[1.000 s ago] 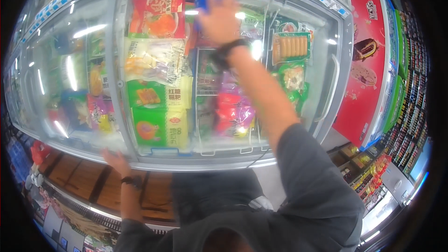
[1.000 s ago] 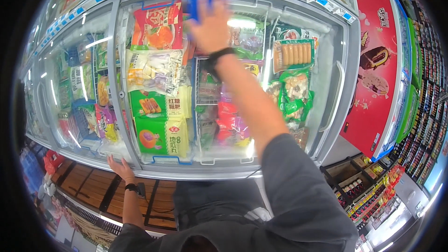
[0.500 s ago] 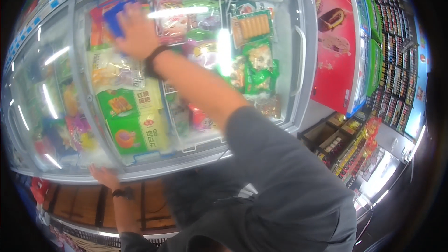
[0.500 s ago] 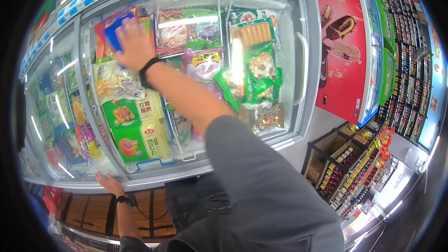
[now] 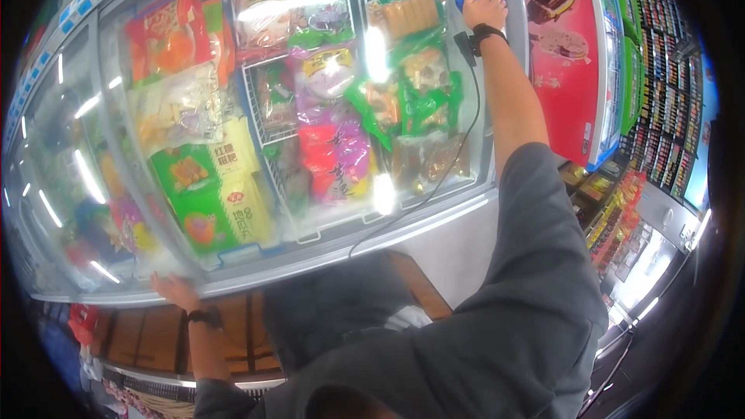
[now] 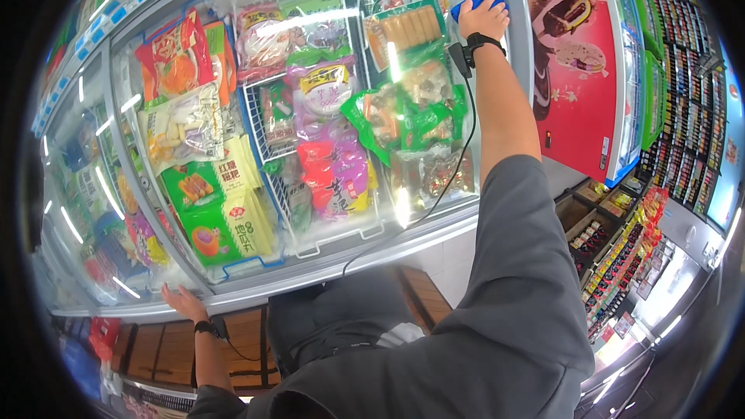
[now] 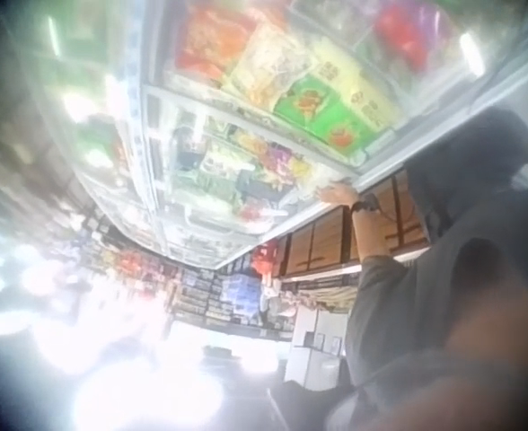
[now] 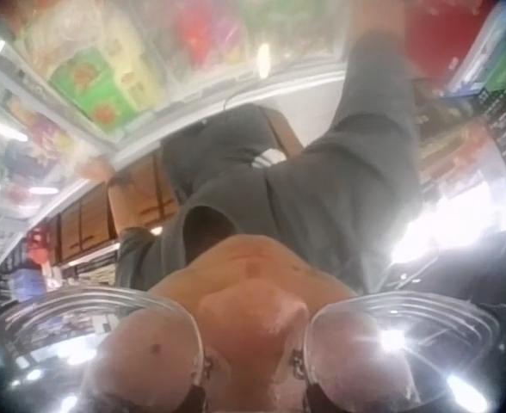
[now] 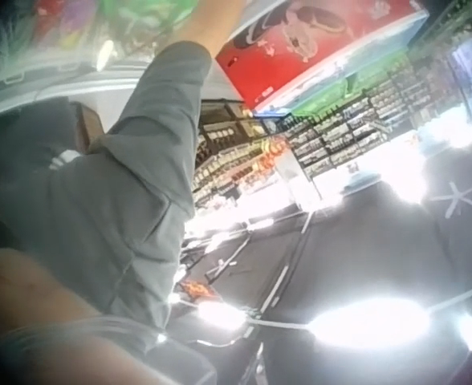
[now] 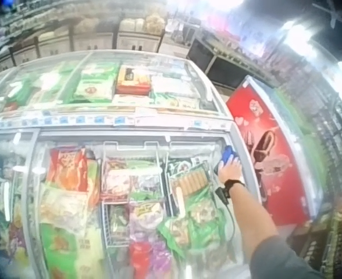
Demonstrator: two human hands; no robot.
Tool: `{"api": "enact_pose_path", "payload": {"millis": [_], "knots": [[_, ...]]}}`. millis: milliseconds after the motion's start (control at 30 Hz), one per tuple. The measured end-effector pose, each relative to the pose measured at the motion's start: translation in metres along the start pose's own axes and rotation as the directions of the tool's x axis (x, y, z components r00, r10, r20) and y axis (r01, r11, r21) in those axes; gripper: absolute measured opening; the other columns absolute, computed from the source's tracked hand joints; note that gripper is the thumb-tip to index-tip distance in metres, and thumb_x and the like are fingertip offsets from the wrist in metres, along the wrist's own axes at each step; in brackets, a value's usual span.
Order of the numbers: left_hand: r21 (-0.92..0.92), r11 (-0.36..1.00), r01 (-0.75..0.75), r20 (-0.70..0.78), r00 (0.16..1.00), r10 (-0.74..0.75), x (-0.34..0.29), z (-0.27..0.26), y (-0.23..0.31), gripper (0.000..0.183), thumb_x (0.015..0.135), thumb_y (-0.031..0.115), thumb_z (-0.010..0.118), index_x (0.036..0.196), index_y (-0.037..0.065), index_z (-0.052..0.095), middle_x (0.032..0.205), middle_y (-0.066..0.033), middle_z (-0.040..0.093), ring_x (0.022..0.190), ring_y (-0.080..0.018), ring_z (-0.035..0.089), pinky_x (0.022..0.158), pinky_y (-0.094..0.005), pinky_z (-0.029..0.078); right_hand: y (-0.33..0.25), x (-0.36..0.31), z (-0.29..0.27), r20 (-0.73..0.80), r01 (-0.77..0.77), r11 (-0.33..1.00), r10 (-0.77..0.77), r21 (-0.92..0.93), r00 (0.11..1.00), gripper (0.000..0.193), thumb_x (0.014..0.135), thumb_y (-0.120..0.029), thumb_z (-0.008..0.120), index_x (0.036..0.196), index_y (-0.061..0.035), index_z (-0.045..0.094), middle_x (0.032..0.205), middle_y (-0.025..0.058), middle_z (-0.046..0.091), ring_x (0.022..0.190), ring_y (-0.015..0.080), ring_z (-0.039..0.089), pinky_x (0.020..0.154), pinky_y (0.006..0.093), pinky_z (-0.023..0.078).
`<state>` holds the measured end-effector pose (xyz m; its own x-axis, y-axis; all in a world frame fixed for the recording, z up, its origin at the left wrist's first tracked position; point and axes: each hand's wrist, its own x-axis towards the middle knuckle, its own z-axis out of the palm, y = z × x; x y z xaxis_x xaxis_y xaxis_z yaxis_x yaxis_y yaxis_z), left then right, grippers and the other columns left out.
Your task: The person wipes the glass lid of a chest freezer with a blue cloth, moving along the length of the unit and covering multiple sections. The person folds the cloth and continues wiping the surface repeatedly.
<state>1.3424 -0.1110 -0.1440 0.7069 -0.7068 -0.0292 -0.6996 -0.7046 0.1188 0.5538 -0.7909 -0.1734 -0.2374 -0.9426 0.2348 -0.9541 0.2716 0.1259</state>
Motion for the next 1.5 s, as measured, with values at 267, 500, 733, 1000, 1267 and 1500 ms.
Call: {"api": "enact_pose_path", "payload": {"millis": [267, 500, 733, 1000, 1267, 1500], "knots": [[0.049, 0.999, -0.016, -0.012, 1.000, 0.017, -0.001, 0.001, 0.001, 0.055, 0.104, 0.028, 0.052, 0.149, -0.003, 0.043, 0.157, -0.0269, 0.038, 0.144, -0.0437, 0.036, 0.118, -0.0513, 0.029, -0.069, -0.132, -0.049, -0.034, 0.143, 0.933, -0.140, 0.331, 0.990, 0.076, 0.098, -0.040, 0.052, 0.156, 0.0053, 0.033, 0.159, 0.0384, 0.028, 0.148, 0.0554, 0.026, 0.122, 0.0591, 0.024], [-0.049, 0.999, 0.015, -0.065, 0.998, -0.018, -0.003, -0.006, 0.014, 0.055, 0.104, 0.029, 0.053, 0.147, -0.002, 0.044, 0.158, -0.0256, 0.037, 0.144, -0.0431, 0.037, 0.118, -0.0505, 0.030, -0.311, -0.228, -0.117, -0.180, 0.376, 0.730, -0.336, 0.570, 0.924, 0.081, 0.089, -0.036, 0.062, 0.157, -0.0022, 0.035, 0.159, 0.0344, 0.033, 0.148, 0.0507, 0.031, 0.122, 0.0605, 0.023], [-0.065, 0.997, 0.048, -0.037, 0.998, -0.050, -0.006, -0.003, 0.005, 0.054, 0.104, 0.028, 0.050, 0.149, 0.000, 0.043, 0.159, -0.0242, 0.036, 0.145, -0.0416, 0.035, 0.119, -0.0514, 0.028, -0.545, -0.368, -0.181, -0.146, 0.486, 0.332, -0.687, 0.809, 0.712, 0.083, 0.084, -0.040, 0.068, 0.153, -0.0038, 0.042, 0.164, 0.0314, 0.024, 0.154, 0.0489, 0.020, 0.126, 0.0574, 0.014], [-0.078, 0.997, -0.028, -0.080, 0.997, 0.022, -0.002, -0.002, 0.008, 0.052, 0.103, 0.023, 0.054, 0.148, -0.003, 0.046, 0.155, -0.0244, 0.042, 0.144, -0.0404, 0.038, 0.120, -0.0502, 0.029, -0.473, -0.343, -0.165, -0.183, 0.503, 0.238, -0.737, 0.831, 0.651, 0.083, 0.081, -0.043, 0.068, 0.151, -0.0025, 0.045, 0.161, 0.0268, 0.033, 0.152, 0.0457, 0.026, 0.125, 0.0551, 0.020], [-0.077, 0.997, -0.008, -0.025, 1.000, 0.006, 0.004, -0.003, 0.008, 0.055, 0.104, 0.028, 0.051, 0.147, -0.005, 0.045, 0.155, -0.0258, 0.041, 0.144, -0.0419, 0.037, 0.121, -0.0503, 0.027, -0.112, -0.160, -0.092, -0.053, 0.203, 0.818, -0.208, 0.538, 0.977, 0.055, 0.089, -0.026, 0.056, 0.133, 0.0066, 0.050, 0.139, 0.0337, 0.050, 0.133, 0.0490, 0.045, 0.115, 0.0551, 0.035], [-0.085, 0.996, -0.016, 0.008, 1.000, 0.017, 0.004, -0.007, 0.009, 0.057, 0.104, 0.028, 0.051, 0.147, -0.007, 0.042, 0.153, -0.0275, 0.041, 0.143, -0.0435, 0.036, 0.121, -0.0506, 0.026, 0.044, -0.159, -0.039, -0.020, -0.157, 0.956, 0.167, 0.247, 0.986, 0.071, 0.102, -0.042, 0.046, 0.153, 0.0050, 0.035, 0.149, 0.0344, 0.047, 0.136, 0.0484, 0.048, 0.115, 0.0519, 0.038]]}}
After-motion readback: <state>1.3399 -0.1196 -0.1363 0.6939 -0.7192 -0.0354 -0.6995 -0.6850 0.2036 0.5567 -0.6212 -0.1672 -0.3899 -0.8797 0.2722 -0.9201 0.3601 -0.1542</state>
